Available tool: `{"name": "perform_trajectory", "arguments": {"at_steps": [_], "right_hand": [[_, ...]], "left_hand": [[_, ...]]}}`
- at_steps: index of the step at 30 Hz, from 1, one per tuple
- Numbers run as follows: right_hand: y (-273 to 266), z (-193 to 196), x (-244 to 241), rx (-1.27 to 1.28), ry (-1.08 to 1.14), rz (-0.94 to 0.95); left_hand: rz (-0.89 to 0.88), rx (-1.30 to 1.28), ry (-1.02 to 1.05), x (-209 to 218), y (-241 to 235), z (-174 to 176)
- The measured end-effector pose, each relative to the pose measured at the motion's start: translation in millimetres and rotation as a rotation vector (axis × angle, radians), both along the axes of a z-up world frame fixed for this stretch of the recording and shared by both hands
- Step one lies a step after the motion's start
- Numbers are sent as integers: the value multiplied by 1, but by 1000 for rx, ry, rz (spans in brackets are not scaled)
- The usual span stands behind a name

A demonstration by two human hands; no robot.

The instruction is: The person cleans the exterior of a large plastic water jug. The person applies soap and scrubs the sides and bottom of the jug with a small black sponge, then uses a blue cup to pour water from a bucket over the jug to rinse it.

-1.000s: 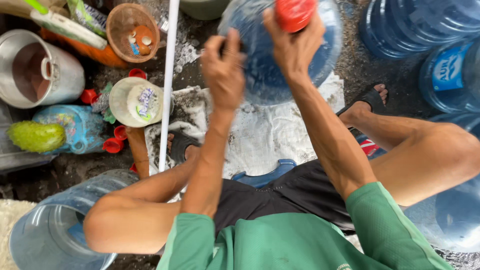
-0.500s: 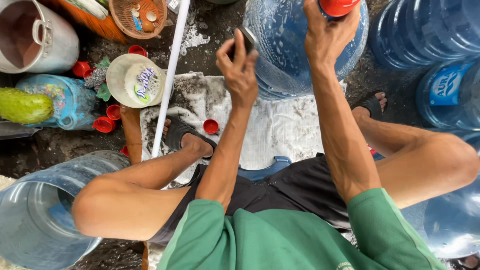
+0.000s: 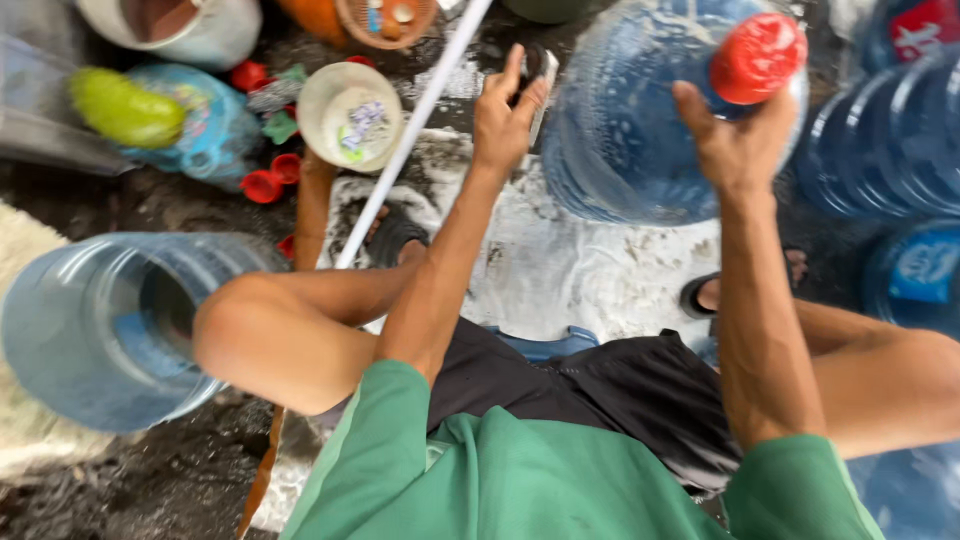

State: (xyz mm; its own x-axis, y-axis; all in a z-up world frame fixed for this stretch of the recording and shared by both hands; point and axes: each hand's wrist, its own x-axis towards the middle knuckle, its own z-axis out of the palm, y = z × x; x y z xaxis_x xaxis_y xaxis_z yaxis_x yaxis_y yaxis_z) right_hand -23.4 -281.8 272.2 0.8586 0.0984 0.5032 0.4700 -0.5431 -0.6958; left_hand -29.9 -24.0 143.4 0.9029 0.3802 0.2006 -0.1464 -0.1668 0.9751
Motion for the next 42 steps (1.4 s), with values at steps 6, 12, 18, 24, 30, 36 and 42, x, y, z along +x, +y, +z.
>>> {"name": "perform_trajectory", "arguments": {"at_steps": [6, 12, 18, 24, 30, 36, 42], "right_hand": [[-5, 4, 11, 107, -26, 113], [-10, 6, 19, 52, -37, 23], [2, 21, 15, 40, 10, 32], [5, 29, 13, 42, 41, -2], [7, 35, 10, -6, 107, -65], [5, 34, 12, 21, 358, -152], [4, 30, 19, 127, 268, -180]], "left_hand": [[175, -26, 304, -1, 150, -63], [489, 596, 968, -23, 184, -94], [396, 798, 111, -18, 80, -48], [222, 570, -145, 75, 65, -39], [72, 669, -74, 219, 78, -43], [197, -167, 735, 355, 70, -74], [465, -868, 568, 405, 53, -38]]}}
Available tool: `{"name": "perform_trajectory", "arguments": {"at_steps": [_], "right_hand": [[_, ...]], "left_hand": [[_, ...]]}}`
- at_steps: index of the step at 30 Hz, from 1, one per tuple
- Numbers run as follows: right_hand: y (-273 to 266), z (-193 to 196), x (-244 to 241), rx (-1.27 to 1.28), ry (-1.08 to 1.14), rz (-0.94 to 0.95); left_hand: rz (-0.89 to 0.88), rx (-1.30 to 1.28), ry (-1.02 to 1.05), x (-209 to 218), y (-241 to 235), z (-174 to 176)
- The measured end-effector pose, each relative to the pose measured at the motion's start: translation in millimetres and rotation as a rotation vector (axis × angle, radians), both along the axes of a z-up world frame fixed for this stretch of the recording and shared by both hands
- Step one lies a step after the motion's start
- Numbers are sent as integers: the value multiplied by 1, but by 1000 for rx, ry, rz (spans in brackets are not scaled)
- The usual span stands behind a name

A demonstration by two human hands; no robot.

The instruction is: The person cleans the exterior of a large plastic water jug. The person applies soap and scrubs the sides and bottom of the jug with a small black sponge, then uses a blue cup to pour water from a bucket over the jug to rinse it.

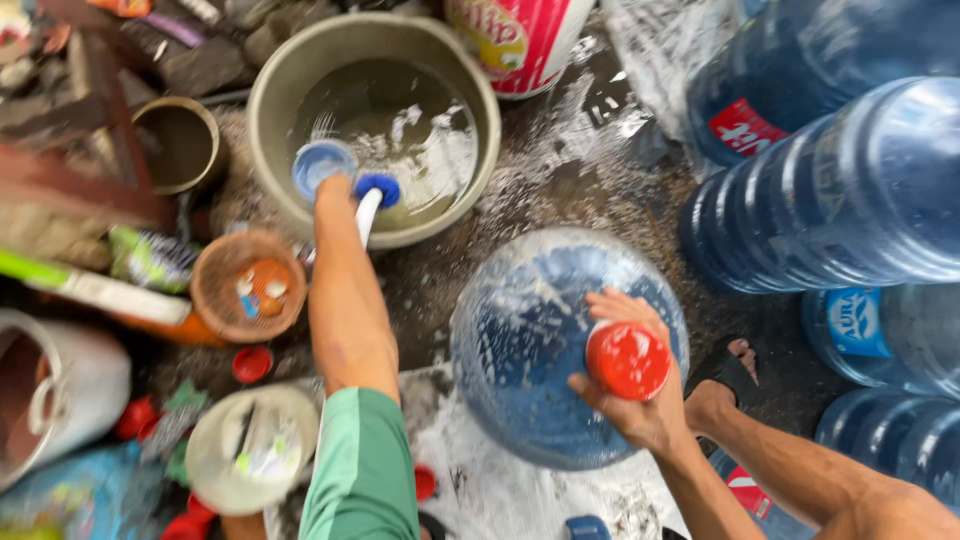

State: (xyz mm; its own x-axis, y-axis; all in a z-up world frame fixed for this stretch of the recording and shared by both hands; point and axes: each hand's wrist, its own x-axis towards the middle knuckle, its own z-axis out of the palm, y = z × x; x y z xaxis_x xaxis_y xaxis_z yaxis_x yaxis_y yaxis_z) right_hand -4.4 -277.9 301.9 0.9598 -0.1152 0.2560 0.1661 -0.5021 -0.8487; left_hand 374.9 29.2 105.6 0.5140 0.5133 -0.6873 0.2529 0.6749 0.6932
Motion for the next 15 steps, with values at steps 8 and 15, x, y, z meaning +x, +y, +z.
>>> {"name": "perform_trajectory", "arguments": {"at_steps": [8, 15], "right_hand": [[1, 10, 1, -115, 27, 60], [-1, 8, 4, -112, 26, 52]], "left_hand": [[639, -732, 4, 9, -9, -51], [-489, 140, 471, -18, -8, -65]]}}
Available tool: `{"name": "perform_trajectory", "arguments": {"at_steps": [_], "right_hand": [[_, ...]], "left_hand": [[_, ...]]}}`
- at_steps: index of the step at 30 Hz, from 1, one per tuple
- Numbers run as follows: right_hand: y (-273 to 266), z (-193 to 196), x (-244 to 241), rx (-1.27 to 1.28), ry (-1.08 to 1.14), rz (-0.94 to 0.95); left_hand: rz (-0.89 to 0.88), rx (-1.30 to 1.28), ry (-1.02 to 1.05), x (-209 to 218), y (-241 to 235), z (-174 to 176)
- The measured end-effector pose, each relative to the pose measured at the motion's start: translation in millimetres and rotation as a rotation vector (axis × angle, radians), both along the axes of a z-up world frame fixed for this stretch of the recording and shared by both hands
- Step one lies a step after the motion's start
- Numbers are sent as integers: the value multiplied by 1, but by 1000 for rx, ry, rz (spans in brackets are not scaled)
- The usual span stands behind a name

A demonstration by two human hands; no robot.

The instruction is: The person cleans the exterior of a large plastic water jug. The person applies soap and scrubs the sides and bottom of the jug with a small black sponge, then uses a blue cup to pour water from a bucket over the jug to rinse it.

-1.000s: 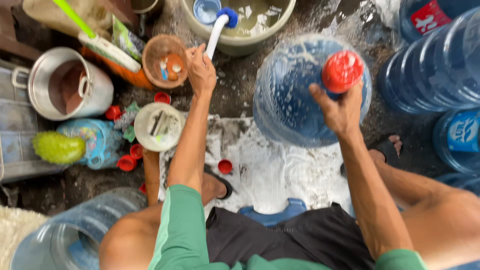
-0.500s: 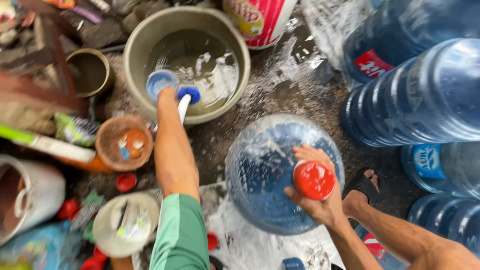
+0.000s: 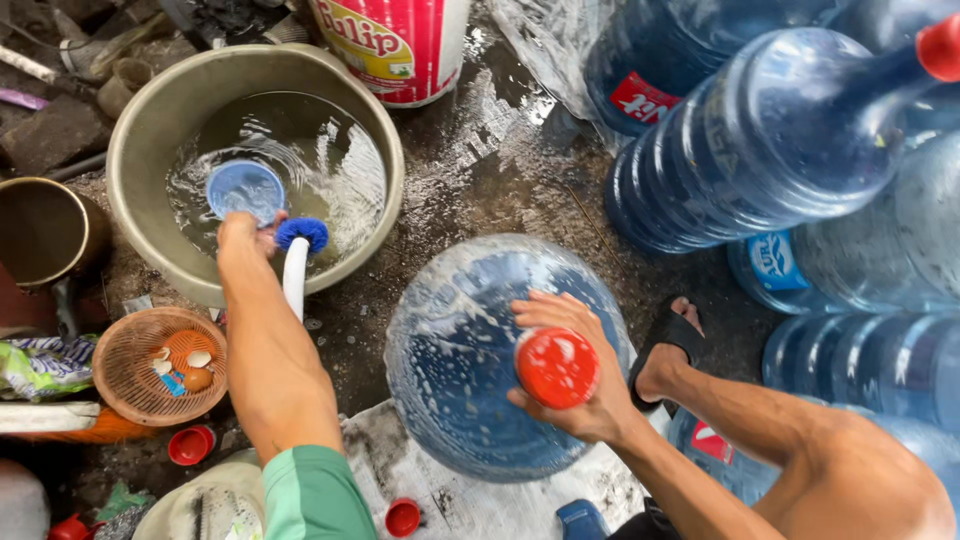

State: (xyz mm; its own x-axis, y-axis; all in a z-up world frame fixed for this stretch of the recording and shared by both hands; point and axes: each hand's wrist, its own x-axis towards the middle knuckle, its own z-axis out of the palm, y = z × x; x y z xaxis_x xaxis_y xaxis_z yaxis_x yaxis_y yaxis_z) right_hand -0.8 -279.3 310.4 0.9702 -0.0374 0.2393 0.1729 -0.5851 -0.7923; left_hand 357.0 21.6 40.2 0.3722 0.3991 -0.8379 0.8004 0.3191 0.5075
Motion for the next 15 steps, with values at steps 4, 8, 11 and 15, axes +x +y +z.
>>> {"name": "perform_trajectory", "arguments": {"at_steps": [4, 8, 11, 15], "right_hand": [[2, -1, -3, 47, -33, 0], [1, -4, -9, -1, -3, 26], [-2, -9, -9, -37, -99, 19], [4, -9, -10, -29, -169, 58]], "left_hand": [[4, -227, -295, -18, -16, 92], [-63, -353, -428, -80, -57, 227], [-65, -530, -481, -86, -63, 214], [-60, -661, -531, -155, -105, 247]]}}
